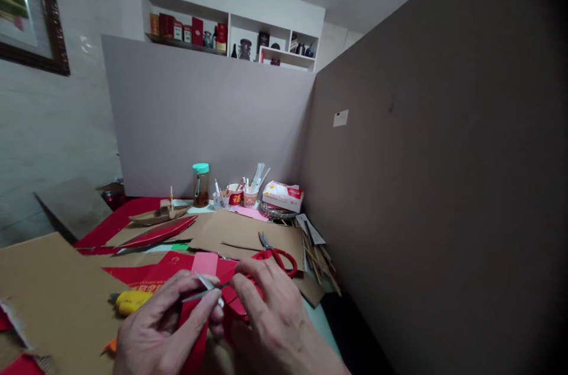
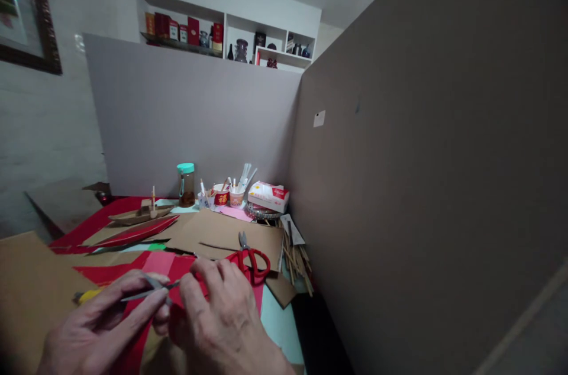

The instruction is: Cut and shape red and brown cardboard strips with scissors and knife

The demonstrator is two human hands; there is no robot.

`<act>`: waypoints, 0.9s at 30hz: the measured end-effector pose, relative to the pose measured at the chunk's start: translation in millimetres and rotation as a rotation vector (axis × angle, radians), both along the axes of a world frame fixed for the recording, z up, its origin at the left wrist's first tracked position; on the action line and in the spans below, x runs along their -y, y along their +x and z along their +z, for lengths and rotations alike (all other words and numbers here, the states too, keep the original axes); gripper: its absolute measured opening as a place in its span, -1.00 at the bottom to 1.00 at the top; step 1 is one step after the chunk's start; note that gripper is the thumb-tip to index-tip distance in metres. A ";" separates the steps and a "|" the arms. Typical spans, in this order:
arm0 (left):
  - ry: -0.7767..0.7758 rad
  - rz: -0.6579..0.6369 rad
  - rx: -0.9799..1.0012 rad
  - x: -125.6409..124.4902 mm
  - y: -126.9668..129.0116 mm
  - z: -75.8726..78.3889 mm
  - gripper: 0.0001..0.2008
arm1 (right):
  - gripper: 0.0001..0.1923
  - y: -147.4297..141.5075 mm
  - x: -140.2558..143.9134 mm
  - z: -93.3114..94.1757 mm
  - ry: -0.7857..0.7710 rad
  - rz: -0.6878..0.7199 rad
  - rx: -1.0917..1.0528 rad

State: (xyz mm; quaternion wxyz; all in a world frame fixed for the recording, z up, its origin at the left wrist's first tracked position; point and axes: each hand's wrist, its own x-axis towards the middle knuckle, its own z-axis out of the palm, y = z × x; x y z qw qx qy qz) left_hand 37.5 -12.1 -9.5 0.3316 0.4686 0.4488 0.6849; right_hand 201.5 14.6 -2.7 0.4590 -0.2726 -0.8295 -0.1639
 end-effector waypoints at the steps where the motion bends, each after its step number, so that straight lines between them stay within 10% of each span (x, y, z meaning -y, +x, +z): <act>1: 0.003 0.015 -0.009 0.9 -0.5 2.1 -0.59 | -0.77 0.9 1.4 1.4 -0.069 0.020 -0.022; 13: -0.060 -0.213 -0.276 -12.7 -45.5 27.6 -0.95 | -0.48 4.5 5.0 1.9 -0.880 0.390 -0.320; 19: -0.286 -0.388 0.062 -18.3 -70.0 25.1 -0.48 | -0.57 -1.2 11.6 11.2 -1.469 0.443 -0.630; 27: -0.273 -0.244 0.104 -8.3 -68.4 25.9 -0.75 | -0.55 -2.2 17.7 1.6 -1.771 0.633 -0.658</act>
